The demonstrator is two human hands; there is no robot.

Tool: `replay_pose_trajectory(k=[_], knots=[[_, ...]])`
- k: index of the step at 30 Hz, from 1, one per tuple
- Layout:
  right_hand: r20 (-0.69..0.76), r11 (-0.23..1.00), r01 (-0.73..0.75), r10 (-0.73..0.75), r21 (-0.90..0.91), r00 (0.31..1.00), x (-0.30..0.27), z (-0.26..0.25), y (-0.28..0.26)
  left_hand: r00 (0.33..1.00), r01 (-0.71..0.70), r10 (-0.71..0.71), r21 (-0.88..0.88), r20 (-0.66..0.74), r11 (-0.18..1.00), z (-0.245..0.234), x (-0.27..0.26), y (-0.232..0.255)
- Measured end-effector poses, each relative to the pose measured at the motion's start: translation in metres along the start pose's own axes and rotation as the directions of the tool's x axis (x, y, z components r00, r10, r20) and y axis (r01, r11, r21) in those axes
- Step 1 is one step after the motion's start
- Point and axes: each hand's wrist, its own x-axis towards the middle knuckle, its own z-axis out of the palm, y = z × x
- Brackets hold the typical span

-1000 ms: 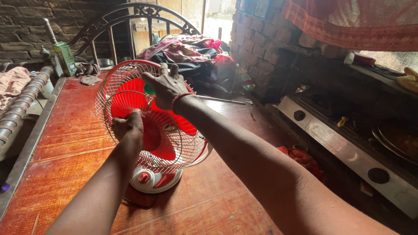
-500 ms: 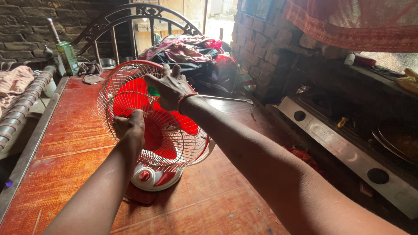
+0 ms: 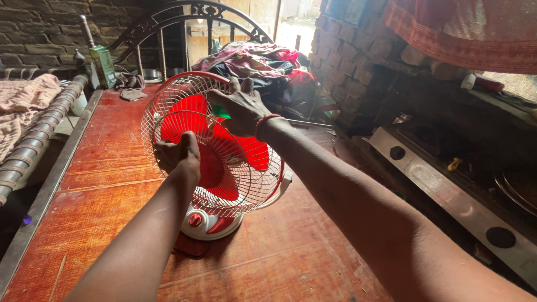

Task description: The person reassembles a red and white electric fan by hand, aligning and securing the front wire cage onto the fan head. The person rotates the fan head to check alignment and ensures the cage is properly seated.

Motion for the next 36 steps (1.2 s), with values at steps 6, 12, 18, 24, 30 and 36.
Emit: replay_pose_trajectory(k=[6,12,18,24,30,36], knots=[[0.035,1.000,0.008,-0.007,-0.022,0.999,-0.004,-0.006,-0.004,0.999,-0.029,0.030,-0.067,0.017,0.997,-0.019,-0.020,0.022],[0.021,0.998,0.019,-0.018,-0.064,1.000,-0.004,-0.007,-0.006,0.894,-0.447,0.447,-0.109,-0.033,0.888,-0.029,-0.024,0.036],[0.067,0.994,-0.042,0.049,-0.099,0.997,0.001,-0.006,-0.010,0.864,-0.501,0.499,0.005,0.068,0.866,-0.033,-0.021,0.036],[0.071,0.998,-0.042,0.046,-0.050,0.996,0.005,-0.001,-0.011,0.867,-0.477,0.441,0.134,0.232,0.869,-0.049,-0.006,0.036],[0.032,0.999,0.010,-0.009,-0.044,0.999,0.003,0.003,-0.009,0.820,-0.566,0.519,0.207,0.242,0.798,-0.060,0.008,0.032],[0.062,1.000,-0.007,0.009,-0.024,0.998,0.001,0.003,-0.007,0.840,-0.536,0.477,0.255,0.259,0.805,-0.058,0.016,0.039]])
